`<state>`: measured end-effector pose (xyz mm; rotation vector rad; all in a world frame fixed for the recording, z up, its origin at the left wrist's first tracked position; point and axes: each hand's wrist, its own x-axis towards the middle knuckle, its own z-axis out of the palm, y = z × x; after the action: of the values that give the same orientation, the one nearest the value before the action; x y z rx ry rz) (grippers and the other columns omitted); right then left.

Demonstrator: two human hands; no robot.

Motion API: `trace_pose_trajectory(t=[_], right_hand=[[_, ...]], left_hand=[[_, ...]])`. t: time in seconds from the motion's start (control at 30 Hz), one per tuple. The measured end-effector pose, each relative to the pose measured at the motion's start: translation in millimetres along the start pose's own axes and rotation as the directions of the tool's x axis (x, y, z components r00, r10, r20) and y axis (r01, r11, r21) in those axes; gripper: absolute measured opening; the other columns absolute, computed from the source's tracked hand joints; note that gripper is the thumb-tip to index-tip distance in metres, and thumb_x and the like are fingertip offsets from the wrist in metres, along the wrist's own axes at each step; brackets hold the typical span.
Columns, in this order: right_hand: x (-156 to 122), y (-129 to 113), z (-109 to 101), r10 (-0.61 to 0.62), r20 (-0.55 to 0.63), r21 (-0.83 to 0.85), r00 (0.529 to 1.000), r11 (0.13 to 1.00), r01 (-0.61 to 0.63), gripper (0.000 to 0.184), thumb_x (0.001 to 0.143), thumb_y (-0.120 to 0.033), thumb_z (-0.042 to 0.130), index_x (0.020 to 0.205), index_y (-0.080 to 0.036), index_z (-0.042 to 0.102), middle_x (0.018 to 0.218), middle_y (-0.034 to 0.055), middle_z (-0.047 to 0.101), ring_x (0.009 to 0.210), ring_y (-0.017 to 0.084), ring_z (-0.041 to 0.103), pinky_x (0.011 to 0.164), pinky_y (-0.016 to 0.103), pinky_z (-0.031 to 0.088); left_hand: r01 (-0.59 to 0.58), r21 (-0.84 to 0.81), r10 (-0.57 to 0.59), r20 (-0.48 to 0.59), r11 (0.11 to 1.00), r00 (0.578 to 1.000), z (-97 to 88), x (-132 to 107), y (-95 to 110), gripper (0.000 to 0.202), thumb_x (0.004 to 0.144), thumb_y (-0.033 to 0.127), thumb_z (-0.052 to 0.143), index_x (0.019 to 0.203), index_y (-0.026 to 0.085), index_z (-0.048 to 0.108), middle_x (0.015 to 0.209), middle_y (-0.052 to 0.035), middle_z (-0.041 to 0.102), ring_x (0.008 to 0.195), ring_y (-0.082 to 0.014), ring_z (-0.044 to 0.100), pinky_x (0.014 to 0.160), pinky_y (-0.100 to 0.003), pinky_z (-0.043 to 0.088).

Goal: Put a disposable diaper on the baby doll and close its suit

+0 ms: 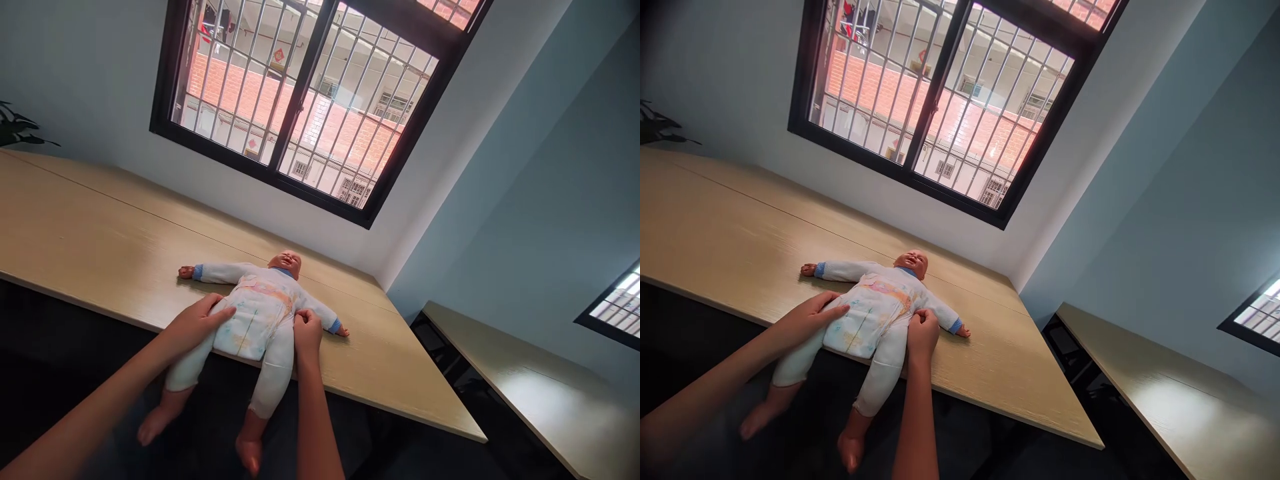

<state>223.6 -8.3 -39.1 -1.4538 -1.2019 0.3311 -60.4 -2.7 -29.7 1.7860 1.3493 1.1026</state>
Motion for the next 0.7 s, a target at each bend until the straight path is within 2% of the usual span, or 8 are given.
trace_pose_trajectory(t=[0.17, 0.23, 0.27, 0.33, 0.4, 0.47, 0.57, 0.7], right_hand=[[0.3, -1.0, -1.7, 0.016, 0.002, 0.008, 1.000, 1.000, -0.016, 0.023, 0.081, -0.036, 0.053, 0.073, -0.020, 0.068, 0.080, 0.0080, 0.075, 0.078, 0.024, 0.062, 0.077, 0.034, 0.045], [0.9, -1.2, -1.3, 0.031, -0.003, 0.021, 1.000, 0.999, -0.031, 0.025, 0.080, -0.040, 0.054, 0.072, -0.020, 0.066, 0.078, 0.0071, 0.073, 0.076, 0.024, 0.060, 0.076, 0.034, 0.045], [1.1, -1.1, -0.8, 0.034, -0.003, 0.027, 0.999, 0.999, -0.034, 0.025, 0.079, -0.041, 0.054, 0.072, -0.021, 0.066, 0.077, 0.0066, 0.072, 0.076, 0.024, 0.060, 0.075, 0.034, 0.044], [1.5, -0.6, 0.7, 0.032, -0.003, 0.032, 0.999, 0.999, -0.032, 0.025, 0.078, -0.042, 0.053, 0.071, -0.021, 0.064, 0.075, 0.0057, 0.071, 0.076, 0.023, 0.059, 0.075, 0.034, 0.044], [1.8, 0.4, 2.2, 0.025, -0.005, 0.031, 1.000, 0.999, -0.025, 0.025, 0.077, -0.042, 0.053, 0.069, -0.021, 0.063, 0.075, 0.0054, 0.070, 0.076, 0.023, 0.058, 0.076, 0.034, 0.044], [2.4, 1.6, 3.6, 0.025, -0.002, 0.032, 1.000, 0.999, -0.025, 0.025, 0.077, -0.043, 0.053, 0.069, -0.021, 0.063, 0.075, 0.0052, 0.070, 0.075, 0.023, 0.057, 0.076, 0.033, 0.045], [3.8, 2.8, 5.2, 0.041, 0.001, 0.036, 0.999, 0.999, -0.041, 0.026, 0.076, -0.044, 0.054, 0.069, -0.021, 0.063, 0.072, 0.0046, 0.068, 0.073, 0.022, 0.056, 0.073, 0.033, 0.044], [5.0, 2.4, 7.1, 0.047, -0.026, 0.035, 0.999, 0.998, -0.046, 0.026, 0.074, -0.045, 0.054, 0.067, -0.021, 0.062, 0.068, 0.0041, 0.066, 0.070, 0.023, 0.057, 0.070, 0.033, 0.043]], left_hand=[[0.051, -0.045, -0.039, 0.231, 0.998, 0.972, -12.4, 10.6, 0.7, 0.042, 0.084, 0.063, 0.068, 0.095, 0.022, 0.071, 0.096, -0.0036, 0.076, 0.095, -0.0320, 0.071, 0.073, -0.032, 0.052], [0.067, -0.029, -0.054, 0.329, 0.997, 0.943, -19.8, 18.5, 0.7, 0.043, 0.080, 0.063, 0.074, 0.090, 0.022, 0.071, 0.094, -0.0041, 0.075, 0.092, -0.0320, 0.071, 0.068, -0.032, 0.049], [0.068, -0.016, -0.058, 0.335, 0.998, 0.940, -22.6, 22.8, 0.7, 0.045, 0.078, 0.065, 0.076, 0.091, 0.022, 0.071, 0.095, -0.0046, 0.075, 0.092, -0.0320, 0.071, 0.067, -0.032, 0.049], [0.033, 0.026, -0.038, 0.246, 0.999, 0.968, -24.6, 31.6, 2.8, 0.051, 0.077, 0.068, 0.078, 0.098, 0.021, 0.070, 0.097, -0.0057, 0.075, 0.092, -0.0319, 0.071, 0.067, -0.033, 0.048], [-0.061, 0.101, 0.051, 0.098, 0.993, 0.994, -21.0, 40.6, 9.5, 0.053, 0.079, 0.067, 0.076, 0.104, 0.021, 0.068, 0.096, -0.0060, 0.075, 0.091, -0.0311, 0.070, 0.069, -0.034, 0.047], [-0.158, 0.203, 0.159, 0.009, 0.966, 0.987, -13.0, 49.4, 20.2, 0.048, 0.084, 0.064, 0.072, 0.103, 0.021, 0.066, 0.094, -0.0057, 0.074, 0.089, -0.0299, 0.070, 0.071, -0.035, 0.045], [-0.207, 0.328, 0.227, -0.024, 0.922, 0.974, 1.2, 60.6, 36.0, 0.041, 0.090, 0.061, 0.065, 0.094, 0.021, 0.060, 0.092, -0.0069, 0.072, 0.088, -0.0296, 0.069, 0.071, -0.036, 0.042], [-0.173, 0.487, 0.212, -0.025, 0.856, 0.977, 14.4, 65.8, 42.2, 0.032, 0.096, 0.052, 0.057, 0.085, 0.022, 0.055, 0.092, -0.0085, 0.071, 0.084, -0.0291, 0.069, 0.066, -0.036, 0.036]])
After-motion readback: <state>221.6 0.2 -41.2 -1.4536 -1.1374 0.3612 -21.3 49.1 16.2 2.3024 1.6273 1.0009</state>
